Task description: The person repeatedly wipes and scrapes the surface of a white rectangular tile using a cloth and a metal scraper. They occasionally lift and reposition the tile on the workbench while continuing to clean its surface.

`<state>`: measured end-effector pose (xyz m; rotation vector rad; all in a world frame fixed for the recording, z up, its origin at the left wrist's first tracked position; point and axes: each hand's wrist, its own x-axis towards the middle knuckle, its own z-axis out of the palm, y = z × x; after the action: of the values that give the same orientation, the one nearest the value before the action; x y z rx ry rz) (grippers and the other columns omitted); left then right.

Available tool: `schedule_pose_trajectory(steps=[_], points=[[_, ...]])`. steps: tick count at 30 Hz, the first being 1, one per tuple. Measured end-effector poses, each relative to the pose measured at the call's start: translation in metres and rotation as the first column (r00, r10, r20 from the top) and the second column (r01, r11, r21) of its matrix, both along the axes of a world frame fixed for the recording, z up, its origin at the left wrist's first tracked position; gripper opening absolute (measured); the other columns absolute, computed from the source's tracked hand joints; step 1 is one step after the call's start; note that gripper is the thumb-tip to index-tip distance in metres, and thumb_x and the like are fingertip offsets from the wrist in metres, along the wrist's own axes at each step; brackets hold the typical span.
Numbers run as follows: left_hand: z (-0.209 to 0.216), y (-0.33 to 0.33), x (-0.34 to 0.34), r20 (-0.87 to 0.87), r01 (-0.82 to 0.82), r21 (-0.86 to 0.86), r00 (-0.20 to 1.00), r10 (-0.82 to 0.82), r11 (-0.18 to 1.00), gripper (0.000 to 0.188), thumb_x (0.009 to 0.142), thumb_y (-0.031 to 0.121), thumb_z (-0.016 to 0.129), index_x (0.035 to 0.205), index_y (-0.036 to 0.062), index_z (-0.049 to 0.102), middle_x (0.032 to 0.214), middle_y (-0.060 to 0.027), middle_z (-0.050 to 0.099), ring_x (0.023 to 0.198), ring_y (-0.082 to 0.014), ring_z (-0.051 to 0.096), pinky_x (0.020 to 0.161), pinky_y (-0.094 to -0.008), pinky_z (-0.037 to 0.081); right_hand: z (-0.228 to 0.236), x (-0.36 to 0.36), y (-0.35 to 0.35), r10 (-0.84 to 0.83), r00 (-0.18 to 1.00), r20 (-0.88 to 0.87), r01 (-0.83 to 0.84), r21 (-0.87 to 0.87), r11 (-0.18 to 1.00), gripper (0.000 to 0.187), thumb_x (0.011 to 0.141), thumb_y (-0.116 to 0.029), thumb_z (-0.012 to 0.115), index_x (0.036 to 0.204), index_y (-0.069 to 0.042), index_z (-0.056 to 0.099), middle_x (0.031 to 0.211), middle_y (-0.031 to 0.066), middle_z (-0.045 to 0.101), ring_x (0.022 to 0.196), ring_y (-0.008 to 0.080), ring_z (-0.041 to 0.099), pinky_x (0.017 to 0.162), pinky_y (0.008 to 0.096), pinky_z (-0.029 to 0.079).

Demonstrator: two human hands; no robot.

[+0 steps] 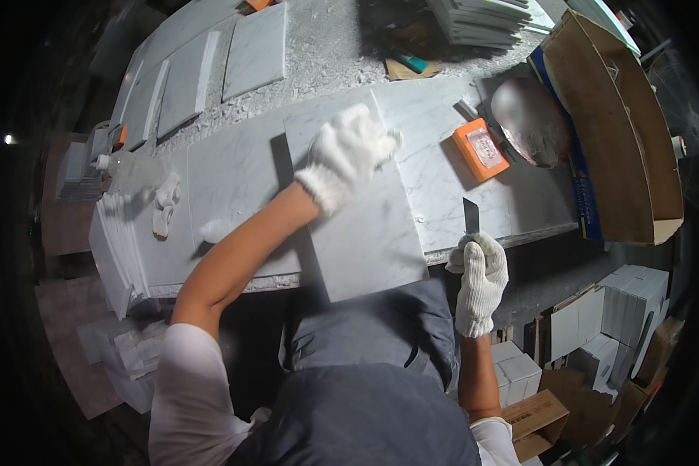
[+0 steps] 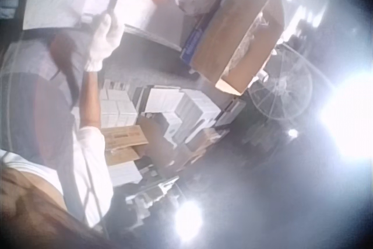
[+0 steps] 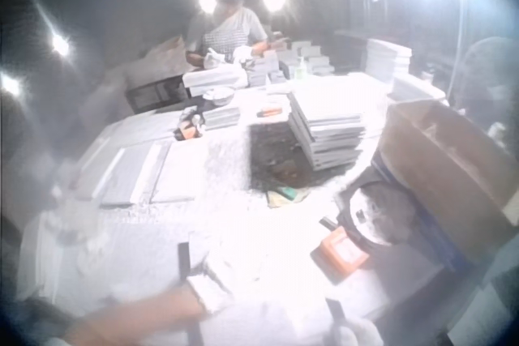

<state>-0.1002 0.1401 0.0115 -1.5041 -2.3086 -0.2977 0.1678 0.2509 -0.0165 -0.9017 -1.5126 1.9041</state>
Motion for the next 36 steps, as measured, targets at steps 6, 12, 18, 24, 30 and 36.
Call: schedule_pose_trajectory(steps=[6, 12, 18, 24, 30, 36], points=[[-0.001, -0.003, -0.003, 0.060, -0.097, -0.072, 0.993, 0.101, 0.993, 0.012, 0.085, 0.019, 0.067, 0.075, 0.0208, 0.071, 0.071, 0.0006, 0.067, 0.070, -0.0187, 0.056, 0.055, -0.0351, 0.049, -0.003, 0.008, 0.001, 0.030, 0.999, 0.023, -0.030, -0.005, 1.000, 0.025, 0.102, -0.016, 0.063, 0.117, 0.003, 0.061, 0.097, 0.0075, 0.067, 0.075, 0.0114, 0.065, 0.066, 0.0256, 0.057], [0.005, -0.008, -0.001, 0.332, 0.063, 0.019, 0.941, -0.066, 0.998, 0.013, 0.084, 0.020, 0.065, 0.072, 0.0202, 0.070, 0.071, 0.0020, 0.067, 0.073, -0.0205, 0.057, 0.054, -0.0360, 0.049, 0.000, 0.008, -0.001, 0.049, 0.999, -0.018, -0.050, -0.040, 0.998, 0.026, 0.102, -0.018, 0.064, 0.117, 0.003, 0.061, 0.096, 0.0070, 0.067, 0.075, 0.0113, 0.065, 0.066, 0.0260, 0.057], [0.010, -0.012, 0.007, 0.139, 0.076, -0.078, 0.988, -0.064, 0.994, 0.012, 0.083, 0.021, 0.065, 0.072, 0.0189, 0.070, 0.071, 0.0013, 0.066, 0.071, -0.0210, 0.057, 0.052, -0.0353, 0.049, 0.003, 0.011, -0.002, 0.031, 0.999, 0.020, -0.031, -0.020, 0.999, 0.026, 0.102, -0.019, 0.064, 0.117, 0.002, 0.062, 0.093, 0.0061, 0.066, 0.074, 0.0106, 0.063, 0.065, 0.0258, 0.056], [0.005, -0.016, 0.012, 0.011, 0.160, -0.013, 0.987, -0.160, 0.987, 0.007, 0.078, 0.024, 0.067, 0.074, 0.0191, 0.069, 0.072, -0.0001, 0.066, 0.073, -0.0223, 0.059, 0.053, -0.0368, 0.051, 0.004, 0.009, -0.006, 0.031, 0.999, -0.013, -0.031, -0.038, 0.999, 0.026, 0.101, -0.019, 0.064, 0.117, 0.002, 0.062, 0.093, 0.0061, 0.066, 0.074, 0.0108, 0.063, 0.065, 0.0257, 0.056], [0.000, -0.029, 0.044, 0.122, 0.052, 0.051, 0.991, -0.058, 0.997, 0.003, 0.073, 0.021, 0.066, 0.071, 0.0193, 0.068, 0.071, -0.0001, 0.062, 0.075, -0.0226, 0.060, 0.054, -0.0372, 0.052, 0.002, 0.013, -0.007, 0.074, 0.997, 0.003, -0.074, 0.004, 0.997, 0.026, 0.102, -0.017, 0.063, 0.120, 0.003, 0.062, 0.095, 0.0065, 0.067, 0.075, 0.0114, 0.064, 0.066, 0.0262, 0.056], [-0.011, -0.091, 0.046, 0.172, -0.564, 0.181, 0.825, 0.538, 0.806, 0.015, 0.086, 0.020, 0.066, 0.100, 0.0181, 0.072, 0.097, -0.0059, 0.068, 0.107, -0.0327, 0.062, 0.091, -0.0441, 0.050, -0.011, 0.024, -0.007, -0.067, 0.997, 0.025, 0.067, -0.022, 0.997, 0.027, 0.103, -0.016, 0.063, 0.124, 0.001, 0.061, 0.094, 0.0055, 0.068, 0.075, 0.0126, 0.066, 0.066, 0.0267, 0.056]])
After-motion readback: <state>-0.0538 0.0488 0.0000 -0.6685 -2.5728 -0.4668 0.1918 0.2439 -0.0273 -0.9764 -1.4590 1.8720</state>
